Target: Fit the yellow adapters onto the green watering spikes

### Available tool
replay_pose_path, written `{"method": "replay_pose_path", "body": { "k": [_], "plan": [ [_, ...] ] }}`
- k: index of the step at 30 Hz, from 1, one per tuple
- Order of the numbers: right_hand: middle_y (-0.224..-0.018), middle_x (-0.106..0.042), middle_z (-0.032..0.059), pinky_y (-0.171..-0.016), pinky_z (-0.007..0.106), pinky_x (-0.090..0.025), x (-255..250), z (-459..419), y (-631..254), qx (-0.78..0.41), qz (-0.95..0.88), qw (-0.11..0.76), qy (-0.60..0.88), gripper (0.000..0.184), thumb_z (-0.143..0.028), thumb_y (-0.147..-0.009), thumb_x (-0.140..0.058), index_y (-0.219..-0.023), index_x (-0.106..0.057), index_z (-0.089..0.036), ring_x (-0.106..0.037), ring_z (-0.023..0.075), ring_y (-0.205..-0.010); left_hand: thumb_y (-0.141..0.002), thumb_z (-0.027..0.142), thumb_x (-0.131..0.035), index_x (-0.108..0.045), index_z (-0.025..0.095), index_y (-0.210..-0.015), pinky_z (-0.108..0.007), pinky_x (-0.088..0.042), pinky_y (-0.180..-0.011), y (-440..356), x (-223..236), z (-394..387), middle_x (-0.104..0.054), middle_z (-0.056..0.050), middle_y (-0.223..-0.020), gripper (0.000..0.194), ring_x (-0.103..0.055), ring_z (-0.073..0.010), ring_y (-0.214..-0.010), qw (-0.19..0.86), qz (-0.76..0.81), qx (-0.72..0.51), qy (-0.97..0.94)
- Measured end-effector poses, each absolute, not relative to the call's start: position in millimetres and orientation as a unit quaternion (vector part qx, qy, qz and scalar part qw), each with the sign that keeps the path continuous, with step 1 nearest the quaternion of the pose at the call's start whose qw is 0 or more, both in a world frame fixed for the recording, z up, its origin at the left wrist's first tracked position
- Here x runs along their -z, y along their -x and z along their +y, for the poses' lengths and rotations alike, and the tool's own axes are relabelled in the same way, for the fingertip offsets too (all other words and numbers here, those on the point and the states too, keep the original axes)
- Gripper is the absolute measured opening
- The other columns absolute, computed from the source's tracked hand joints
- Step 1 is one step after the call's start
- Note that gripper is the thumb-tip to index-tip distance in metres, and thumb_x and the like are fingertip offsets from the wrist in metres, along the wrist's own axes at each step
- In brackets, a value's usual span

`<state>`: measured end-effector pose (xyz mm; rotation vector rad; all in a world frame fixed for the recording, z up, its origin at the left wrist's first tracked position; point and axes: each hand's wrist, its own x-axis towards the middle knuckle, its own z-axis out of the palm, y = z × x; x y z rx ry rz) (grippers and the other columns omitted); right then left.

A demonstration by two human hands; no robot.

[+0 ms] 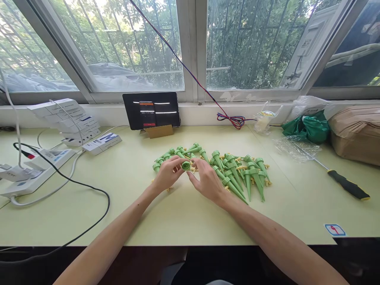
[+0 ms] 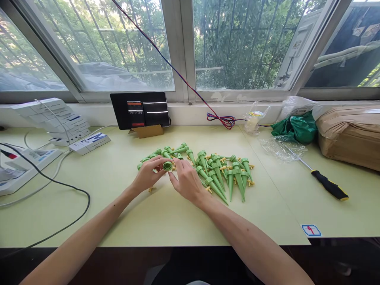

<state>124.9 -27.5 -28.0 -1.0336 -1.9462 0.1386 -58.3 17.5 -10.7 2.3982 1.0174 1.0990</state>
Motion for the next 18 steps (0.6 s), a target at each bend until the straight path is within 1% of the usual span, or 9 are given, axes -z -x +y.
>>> {"method": "replay_pose_path", "body": {
  "k": [3,6,9,12,15,18],
  "plan": [
    [-0.105,-0.065,0.0120,-0.078,0.035,-0.053,27,-28,-125,-0.068,-0.783,0.427,0.448,0.033,-0.019,-0.094,-0.053,-0.126,-0.048,-0.013,-0.064,0.0232,-0.088,-0.089,0.025,-0.061,-0.072,0.021,-0.102,-0.021,-0.049,-0.056,59,8,17,-0.059,-0.002,-0.084,0.018,-0.053,-0.0103,-0.063,0.178,0.371,-0.406,-0.816],
    [-0.104,-0.065,0.0112,-0.073,0.033,-0.053,26,-29,-126,-0.081,-0.782,0.383,0.485,0.031,-0.017,-0.094,-0.050,-0.125,-0.051,-0.014,-0.065,0.0208,-0.080,-0.085,0.031,-0.069,-0.072,0.021,-0.098,-0.023,-0.053,-0.060,61,4,17,-0.059,-0.004,-0.094,0.017,-0.057,-0.0116,-0.070,0.208,0.386,-0.452,-0.777],
    [-0.105,-0.065,0.0115,-0.077,0.033,-0.053,26,-30,-126,-0.092,-0.786,0.346,0.504,0.031,-0.016,-0.096,-0.048,-0.126,-0.053,-0.013,-0.065,0.0213,-0.086,-0.082,0.033,-0.073,-0.070,0.019,-0.090,-0.023,-0.052,-0.057,61,1,17,-0.057,-0.003,-0.096,0.017,-0.058,-0.0104,-0.067,0.256,0.385,-0.502,-0.730],
    [-0.111,-0.064,0.0133,-0.081,0.033,-0.052,27,-31,-127,-0.098,-0.793,0.310,0.515,0.029,-0.016,-0.096,-0.048,-0.124,-0.054,-0.013,-0.065,0.0230,-0.095,-0.082,0.034,-0.073,-0.067,0.017,-0.083,-0.022,-0.048,-0.050,61,-1,17,-0.055,-0.001,-0.083,0.018,-0.054,-0.0089,-0.057,0.312,0.385,-0.521,-0.695],
    [-0.116,-0.063,0.0143,-0.080,0.033,-0.051,27,-31,-126,-0.104,-0.797,0.279,0.526,0.027,-0.017,-0.096,-0.048,-0.122,-0.056,-0.014,-0.065,0.0236,-0.096,-0.082,0.035,-0.073,-0.066,0.017,-0.084,-0.023,-0.044,-0.047,61,-2,16,-0.053,0.002,-0.065,0.019,-0.050,-0.0096,-0.051,0.350,0.398,-0.515,-0.674],
    [-0.119,-0.063,0.0134,-0.079,0.033,-0.051,25,-31,-125,-0.109,-0.802,0.258,0.528,0.028,-0.018,-0.097,-0.047,-0.124,-0.055,-0.015,-0.066,0.0237,-0.096,-0.082,0.036,-0.074,-0.066,0.016,-0.087,-0.024,-0.044,-0.047,62,-1,17,-0.054,0.002,-0.063,0.022,-0.050,-0.0103,-0.050,0.379,0.406,-0.514,-0.654]
  ]
}}
